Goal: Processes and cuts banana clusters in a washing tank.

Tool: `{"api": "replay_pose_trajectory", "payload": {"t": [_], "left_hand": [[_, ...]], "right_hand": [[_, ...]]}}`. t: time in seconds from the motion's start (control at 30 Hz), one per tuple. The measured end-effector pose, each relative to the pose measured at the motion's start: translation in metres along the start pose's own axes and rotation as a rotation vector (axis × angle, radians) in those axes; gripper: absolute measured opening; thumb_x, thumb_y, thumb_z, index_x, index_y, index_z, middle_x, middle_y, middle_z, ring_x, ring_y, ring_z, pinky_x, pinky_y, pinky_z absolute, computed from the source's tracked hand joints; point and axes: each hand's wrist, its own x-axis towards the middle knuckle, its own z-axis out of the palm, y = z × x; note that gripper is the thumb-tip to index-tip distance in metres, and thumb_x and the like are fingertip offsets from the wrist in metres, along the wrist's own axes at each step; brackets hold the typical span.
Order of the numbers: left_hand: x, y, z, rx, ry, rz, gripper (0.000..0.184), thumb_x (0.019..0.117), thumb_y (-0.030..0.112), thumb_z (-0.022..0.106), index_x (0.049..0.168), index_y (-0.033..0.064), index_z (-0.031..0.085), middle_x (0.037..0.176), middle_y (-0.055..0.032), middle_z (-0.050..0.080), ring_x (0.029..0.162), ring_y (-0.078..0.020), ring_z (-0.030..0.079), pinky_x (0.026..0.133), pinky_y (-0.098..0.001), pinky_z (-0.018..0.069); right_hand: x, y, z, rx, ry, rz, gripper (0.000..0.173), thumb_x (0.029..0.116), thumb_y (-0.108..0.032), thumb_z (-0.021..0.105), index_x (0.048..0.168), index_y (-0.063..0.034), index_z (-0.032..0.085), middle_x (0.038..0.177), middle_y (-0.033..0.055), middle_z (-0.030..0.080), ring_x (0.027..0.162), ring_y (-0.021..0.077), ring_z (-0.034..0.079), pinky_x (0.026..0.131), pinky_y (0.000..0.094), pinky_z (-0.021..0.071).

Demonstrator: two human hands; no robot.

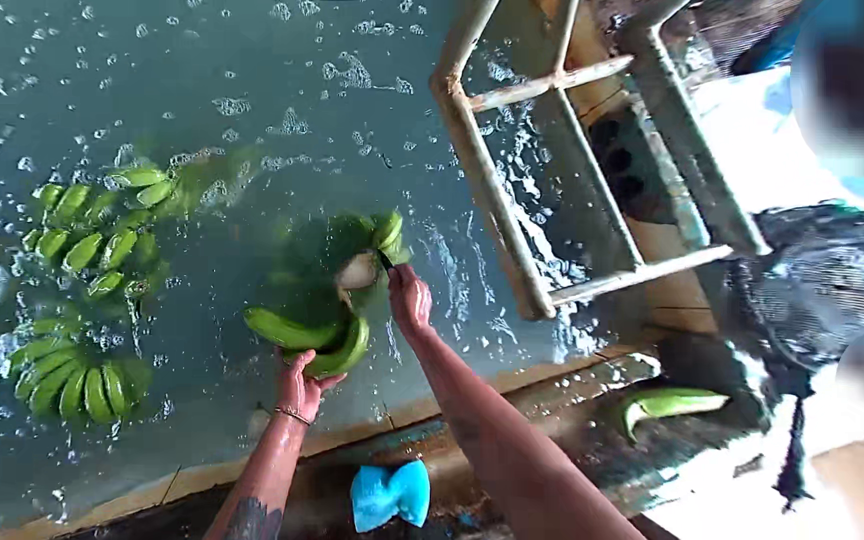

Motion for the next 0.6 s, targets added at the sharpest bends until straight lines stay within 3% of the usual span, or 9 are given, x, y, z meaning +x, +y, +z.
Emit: {"api": "replay_pose_trajectory", "payload": {"t": [0.1, 0.2, 0.3, 0.4, 0.47, 0.53, 0.6], "left_hand": [[-0.027, 0.028, 0.026, -0.005, 0.045, -0.057, 0.059, 0.1051, 0.020, 0.044, 0.159, 0.0226, 0.019, 0.135, -0.0242, 0.055, 0.105, -0.0419, 0.066, 0.075, -0.0570, 0.0584], [-0.038, 0.054, 0.043, -0.019, 0.072, -0.096, 0.060, 0.1055, 0.022, 0.044, 0.159, 0.0252, 0.018, 0.138, -0.0236, 0.054, 0.107, -0.0423, 0.066, 0.076, -0.0562, 0.0591], [-0.044, 0.059, 0.045, -0.006, 0.082, -0.111, 0.062, 0.1050, 0.020, 0.044, 0.160, 0.0238, 0.016, 0.136, -0.0249, 0.054, 0.105, -0.0433, 0.066, 0.075, -0.0568, 0.0591], [-0.056, 0.051, 0.039, 0.017, 0.092, -0.047, 0.061, 0.1035, 0.015, 0.046, 0.158, 0.0193, 0.019, 0.122, -0.0261, 0.060, 0.092, -0.0416, 0.069, 0.068, -0.0553, 0.0598], [-0.066, 0.049, 0.049, -0.015, 0.060, -0.028, 0.058, 0.1053, 0.016, 0.044, 0.158, 0.0182, 0.020, 0.124, -0.0252, 0.060, 0.094, -0.0405, 0.069, 0.069, -0.0542, 0.0604], [-0.072, 0.047, 0.058, -0.033, 0.051, -0.012, 0.063, 0.1052, 0.015, 0.046, 0.160, 0.0210, 0.015, 0.127, -0.0259, 0.059, 0.095, -0.0419, 0.069, 0.069, -0.0549, 0.0611], [-0.073, 0.047, 0.059, -0.023, 0.059, 0.022, 0.069, 0.1039, 0.012, 0.048, 0.161, 0.0231, 0.012, 0.130, -0.0268, 0.058, 0.097, -0.0434, 0.069, 0.069, -0.0563, 0.0605]], "right_hand": [[0.012, -0.020, 0.000, -0.097, 0.019, -0.064, 0.035, 0.1102, -0.027, 0.044, 0.123, -0.0008, 0.063, 0.109, 0.0268, 0.070, 0.100, 0.0481, 0.069, 0.080, 0.0671, 0.0527], [0.016, -0.041, 0.000, -0.160, 0.029, -0.124, 0.033, 0.1107, -0.022, 0.041, 0.129, -0.0002, 0.059, 0.115, 0.0276, 0.068, 0.101, 0.0490, 0.068, 0.078, 0.0661, 0.0538], [0.006, -0.053, -0.004, -0.101, -0.100, -0.078, 0.034, 0.1103, -0.016, 0.040, 0.138, -0.0005, 0.052, 0.107, 0.0319, 0.067, 0.098, 0.0527, 0.067, 0.078, 0.0685, 0.0536], [0.001, -0.058, -0.022, -0.137, -0.191, -0.044, 0.032, 0.1099, -0.018, 0.041, 0.133, 0.0005, 0.055, 0.102, 0.0296, 0.068, 0.098, 0.0493, 0.068, 0.082, 0.0651, 0.0540], [0.001, -0.056, -0.023, -0.065, -0.166, -0.002, 0.034, 0.1105, -0.019, 0.040, 0.134, -0.0005, 0.055, 0.102, 0.0299, 0.068, 0.098, 0.0494, 0.068, 0.082, 0.0658, 0.0534], [-0.013, -0.049, -0.018, 0.096, -0.174, -0.013, 0.037, 0.1118, -0.023, 0.038, 0.136, -0.0008, 0.054, 0.108, 0.0300, 0.066, 0.099, 0.0479, 0.067, 0.081, 0.0647, 0.0534], [-0.022, -0.043, -0.018, 0.117, -0.235, -0.074, 0.037, 0.1107, -0.023, 0.040, 0.128, 0.0027, 0.060, 0.111, 0.0282, 0.067, 0.105, 0.0433, 0.067, 0.091, 0.0616, 0.0532]]}}
